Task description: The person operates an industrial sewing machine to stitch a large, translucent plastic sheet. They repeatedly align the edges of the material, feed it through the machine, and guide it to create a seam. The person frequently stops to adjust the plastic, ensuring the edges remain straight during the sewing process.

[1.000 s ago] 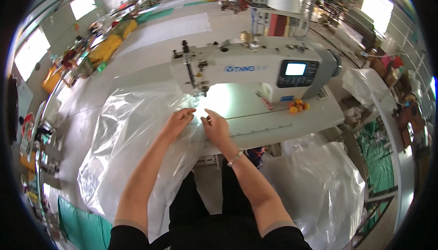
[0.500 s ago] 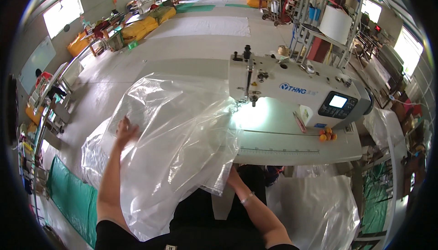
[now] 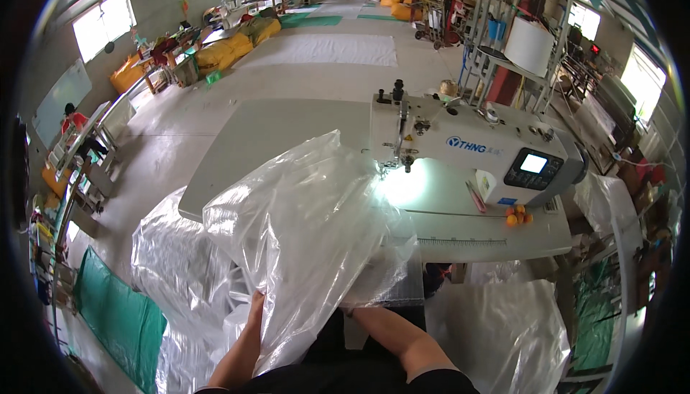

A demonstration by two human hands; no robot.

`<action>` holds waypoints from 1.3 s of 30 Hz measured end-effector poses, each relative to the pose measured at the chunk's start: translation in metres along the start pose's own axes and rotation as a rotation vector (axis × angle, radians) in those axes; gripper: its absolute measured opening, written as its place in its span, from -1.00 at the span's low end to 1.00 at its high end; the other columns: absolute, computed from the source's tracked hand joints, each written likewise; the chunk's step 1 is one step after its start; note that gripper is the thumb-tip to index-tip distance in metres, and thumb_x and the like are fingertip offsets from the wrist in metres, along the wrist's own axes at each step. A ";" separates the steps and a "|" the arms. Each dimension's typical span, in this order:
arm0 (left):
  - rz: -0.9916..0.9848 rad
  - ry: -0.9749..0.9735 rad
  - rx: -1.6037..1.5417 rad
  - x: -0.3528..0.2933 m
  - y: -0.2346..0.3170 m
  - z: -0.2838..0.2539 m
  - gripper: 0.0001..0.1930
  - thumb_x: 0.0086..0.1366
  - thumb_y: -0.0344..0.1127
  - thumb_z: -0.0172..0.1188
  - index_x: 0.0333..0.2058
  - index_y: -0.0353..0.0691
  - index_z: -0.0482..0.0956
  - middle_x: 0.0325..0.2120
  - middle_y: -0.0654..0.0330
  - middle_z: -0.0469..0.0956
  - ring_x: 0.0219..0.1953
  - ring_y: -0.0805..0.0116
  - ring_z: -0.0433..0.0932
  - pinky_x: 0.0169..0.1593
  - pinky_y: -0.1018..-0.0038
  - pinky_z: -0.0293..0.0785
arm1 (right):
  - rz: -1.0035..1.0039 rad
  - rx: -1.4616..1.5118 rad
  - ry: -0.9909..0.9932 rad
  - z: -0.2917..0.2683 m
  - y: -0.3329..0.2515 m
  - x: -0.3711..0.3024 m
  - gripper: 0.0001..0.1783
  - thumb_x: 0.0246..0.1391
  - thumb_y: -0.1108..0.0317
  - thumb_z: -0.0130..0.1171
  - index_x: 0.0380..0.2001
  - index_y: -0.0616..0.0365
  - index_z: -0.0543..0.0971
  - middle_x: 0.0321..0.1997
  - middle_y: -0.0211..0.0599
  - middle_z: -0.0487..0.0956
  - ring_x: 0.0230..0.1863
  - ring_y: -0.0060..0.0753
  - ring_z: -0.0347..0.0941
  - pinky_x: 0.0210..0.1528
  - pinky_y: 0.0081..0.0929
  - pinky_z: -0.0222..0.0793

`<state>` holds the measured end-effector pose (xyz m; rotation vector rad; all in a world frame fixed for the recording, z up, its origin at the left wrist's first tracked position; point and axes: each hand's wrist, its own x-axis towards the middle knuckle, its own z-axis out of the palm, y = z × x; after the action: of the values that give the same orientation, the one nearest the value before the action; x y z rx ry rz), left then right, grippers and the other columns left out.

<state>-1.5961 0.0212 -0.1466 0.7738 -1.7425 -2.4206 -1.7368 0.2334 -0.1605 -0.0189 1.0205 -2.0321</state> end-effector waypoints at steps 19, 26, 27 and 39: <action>1.137 1.014 1.538 0.095 0.465 0.051 -0.44 0.22 -0.32 0.23 0.19 -0.21 0.32 0.14 -0.02 0.36 0.20 0.08 0.28 0.16 0.30 0.29 | -0.137 -0.291 -0.200 0.065 -0.010 -0.088 -0.69 0.22 0.20 0.12 -0.10 0.20 0.56 -0.17 -0.43 0.60 -0.03 -0.61 0.43 0.07 -0.60 0.26; 0.963 -0.384 1.577 0.025 0.263 0.138 -0.32 0.20 -0.14 0.24 0.27 -0.07 0.21 0.36 0.16 0.00 0.40 0.13 -0.06 0.38 0.09 -0.09 | -0.090 -0.647 -0.128 0.059 0.003 -0.066 -0.70 0.18 0.22 0.19 -0.18 0.23 0.61 -0.18 -0.43 0.62 -0.10 -0.65 0.46 0.00 -0.61 0.31; 0.778 -0.469 1.808 0.013 0.249 0.136 -0.30 0.21 -0.07 0.23 0.28 -0.05 0.19 0.37 0.16 -0.05 0.41 0.12 -0.10 0.38 0.03 -0.11 | -0.076 -0.612 -0.144 0.057 0.005 -0.069 -0.70 0.17 0.21 0.19 -0.18 0.23 0.61 -0.21 -0.42 0.63 -0.11 -0.63 0.47 -0.01 -0.60 0.32; 0.873 -0.065 1.341 0.021 0.189 0.055 -0.54 0.18 -0.29 0.24 0.06 -0.22 0.44 0.17 -0.01 0.29 0.22 -0.03 0.24 0.18 0.17 0.28 | 0.122 -0.507 -0.428 0.033 0.011 -0.131 -0.74 0.16 0.38 0.14 -0.09 0.21 0.57 -0.12 -0.38 0.59 -0.01 -0.51 0.45 0.13 -0.51 0.29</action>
<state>-1.6830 -0.0053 0.0292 -0.1459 -2.7551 -0.5776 -1.6331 0.2982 -0.1029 -0.6150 1.1895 -1.5223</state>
